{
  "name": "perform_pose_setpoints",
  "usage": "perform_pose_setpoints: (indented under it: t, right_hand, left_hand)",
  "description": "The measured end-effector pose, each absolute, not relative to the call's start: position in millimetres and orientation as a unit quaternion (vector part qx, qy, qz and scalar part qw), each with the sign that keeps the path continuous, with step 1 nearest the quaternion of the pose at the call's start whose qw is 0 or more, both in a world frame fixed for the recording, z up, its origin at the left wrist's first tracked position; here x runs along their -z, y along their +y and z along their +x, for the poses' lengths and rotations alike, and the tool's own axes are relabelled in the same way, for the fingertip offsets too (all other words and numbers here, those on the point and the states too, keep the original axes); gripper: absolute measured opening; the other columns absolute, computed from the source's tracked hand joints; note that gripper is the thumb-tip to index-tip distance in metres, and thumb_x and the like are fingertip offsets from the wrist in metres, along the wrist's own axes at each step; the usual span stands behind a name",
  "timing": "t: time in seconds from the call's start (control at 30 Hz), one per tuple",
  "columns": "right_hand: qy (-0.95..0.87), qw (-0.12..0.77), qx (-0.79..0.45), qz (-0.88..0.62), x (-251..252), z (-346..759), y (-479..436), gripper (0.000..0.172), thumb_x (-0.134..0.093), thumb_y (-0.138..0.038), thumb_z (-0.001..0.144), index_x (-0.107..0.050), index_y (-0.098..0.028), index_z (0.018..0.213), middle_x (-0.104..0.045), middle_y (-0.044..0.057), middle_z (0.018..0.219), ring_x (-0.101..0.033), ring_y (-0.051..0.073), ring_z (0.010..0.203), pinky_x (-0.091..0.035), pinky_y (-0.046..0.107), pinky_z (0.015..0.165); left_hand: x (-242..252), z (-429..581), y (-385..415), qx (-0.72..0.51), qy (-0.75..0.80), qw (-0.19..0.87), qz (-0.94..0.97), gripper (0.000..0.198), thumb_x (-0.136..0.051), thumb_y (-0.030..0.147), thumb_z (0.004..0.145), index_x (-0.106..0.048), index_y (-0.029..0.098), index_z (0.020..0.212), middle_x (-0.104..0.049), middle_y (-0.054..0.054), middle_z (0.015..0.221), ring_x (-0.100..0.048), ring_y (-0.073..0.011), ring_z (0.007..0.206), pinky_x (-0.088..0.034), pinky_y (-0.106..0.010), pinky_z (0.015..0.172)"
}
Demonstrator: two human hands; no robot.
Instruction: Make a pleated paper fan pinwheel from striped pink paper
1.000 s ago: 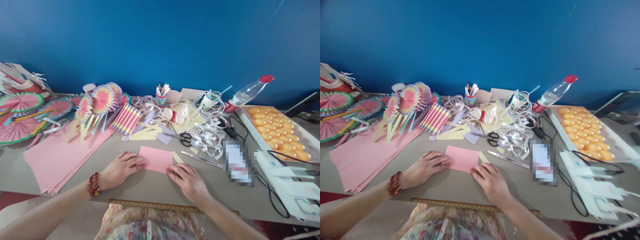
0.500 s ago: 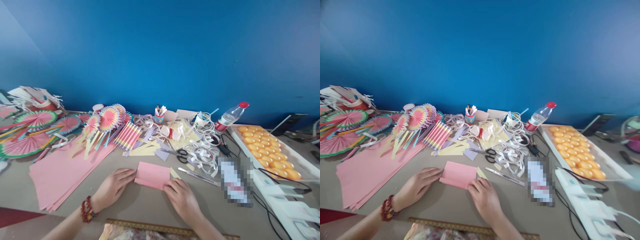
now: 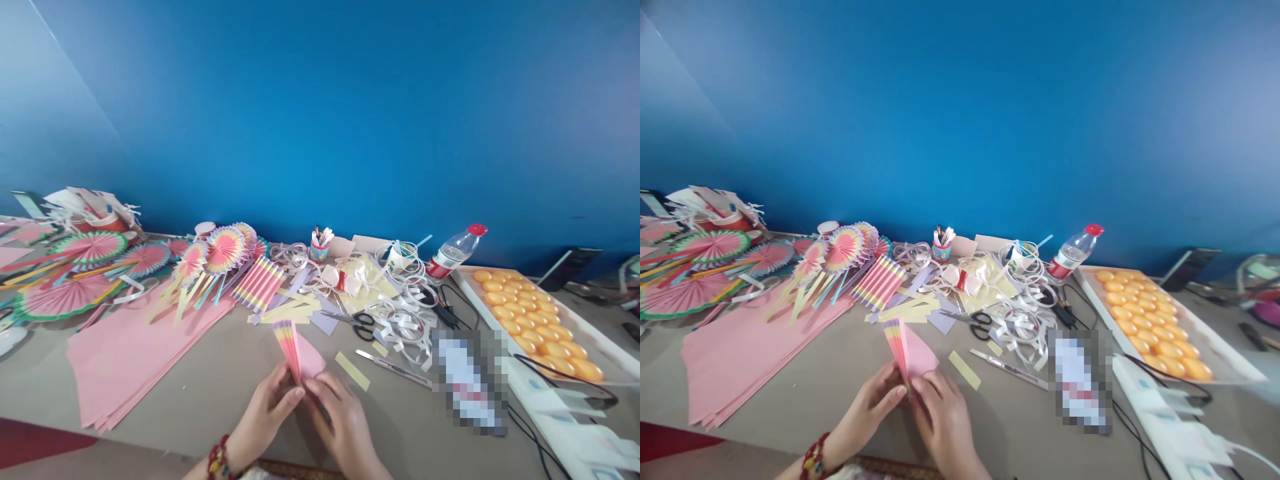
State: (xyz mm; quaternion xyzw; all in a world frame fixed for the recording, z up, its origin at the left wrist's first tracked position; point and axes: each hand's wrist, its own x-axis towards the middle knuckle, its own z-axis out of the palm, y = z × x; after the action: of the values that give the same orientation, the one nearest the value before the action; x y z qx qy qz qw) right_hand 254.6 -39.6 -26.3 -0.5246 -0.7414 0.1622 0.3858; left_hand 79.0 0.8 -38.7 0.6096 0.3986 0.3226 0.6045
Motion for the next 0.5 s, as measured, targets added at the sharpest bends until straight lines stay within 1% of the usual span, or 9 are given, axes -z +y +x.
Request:
perform_pose_setpoints:
  t: [0.1,0.17,0.27,0.33,0.37,0.43,0.5]
  right_hand:
    - [-0.775,0.342,-0.152,-0.51,26.5,249.3,-40.8,0.021,-0.052,-0.016,0.092,-0.062,-0.024,0.109,-0.065,0.007,0.102,-0.064,0.021,0.09,-0.055,0.031,0.075]
    - [-0.783,0.349,-0.132,-0.497,24.4,252.1,-42.4,0.022,-0.052,-0.016,0.092,-0.062,-0.023,0.111,-0.065,0.008,0.103,-0.064,0.02,0.09,-0.055,0.031,0.075]
    - [-0.769,0.409,-0.029,-0.491,14.1,263.0,-43.7,0.026,-0.055,-0.014,0.091,-0.061,-0.022,0.115,-0.066,0.008,0.1,-0.064,0.021,0.09,-0.053,0.033,0.079]
    - [-0.748,0.429,0.07,-0.502,1.8,270.9,-41.3,0.032,-0.061,-0.016,0.089,-0.059,-0.022,0.121,-0.066,0.009,0.106,-0.063,0.024,0.099,-0.051,0.037,0.087]
    - [-0.744,0.418,0.112,-0.509,-5.3,274.0,-38.8,0.037,-0.064,-0.018,0.088,-0.058,-0.022,0.125,-0.066,0.01,0.112,-0.061,0.026,0.107,-0.049,0.04,0.092]
    - [-0.768,0.357,0.159,-0.507,-18.6,278.5,-31.8,0.043,-0.062,-0.019,0.09,-0.056,-0.026,0.132,-0.063,0.009,0.125,-0.053,0.028,0.121,-0.042,0.044,0.102]
    - [-0.781,0.324,0.164,-0.507,-26.9,281.4,-24.0,0.039,-0.058,-0.019,0.093,-0.058,-0.028,0.131,-0.064,0.006,0.128,-0.052,0.026,0.123,-0.034,0.045,0.108]
  left_hand:
    - [36.0,83.7,7.7,-0.329,0.454,0.496,0.663,0.03,-0.05,0.047,0.095,-0.061,0.02,0.104,-0.069,-0.005,0.089,-0.063,-0.0197,0.08,-0.052,-0.03,0.076]
    - [30.2,81.8,12.7,-0.314,0.462,0.43,0.71,0.027,-0.044,0.04,0.099,-0.061,0.019,0.097,-0.067,-0.004,0.082,-0.061,-0.0185,0.074,-0.049,-0.029,0.071]
    - [16.2,76.4,20.8,-0.287,0.438,0.264,0.81,0.024,-0.04,0.028,0.1,-0.06,0.019,0.089,-0.065,-0.005,0.083,-0.058,-0.0208,0.076,-0.045,-0.033,0.071]
    - [4.3,74.2,26.6,-0.256,0.4,0.169,0.864,0.02,-0.041,0.021,0.098,-0.06,0.019,0.092,-0.065,-0.006,0.09,-0.057,-0.0228,0.081,-0.043,-0.036,0.074]
    - [-2.0,73.9,29.4,-0.241,0.384,0.137,0.881,0.018,-0.042,0.019,0.097,-0.06,0.019,0.096,-0.064,-0.006,0.091,-0.056,-0.0233,0.083,-0.042,-0.037,0.074]
    - [-14.0,74.9,34.7,-0.212,0.355,0.082,0.906,0.017,-0.045,0.016,0.095,-0.061,0.018,0.099,-0.063,-0.007,0.091,-0.055,-0.0237,0.084,-0.042,-0.037,0.074]
    - [-23.3,76.7,39.9,-0.181,0.339,0.03,0.923,0.016,-0.047,0.014,0.094,-0.062,0.018,0.098,-0.061,-0.007,0.089,-0.054,-0.0236,0.083,-0.042,-0.037,0.073]
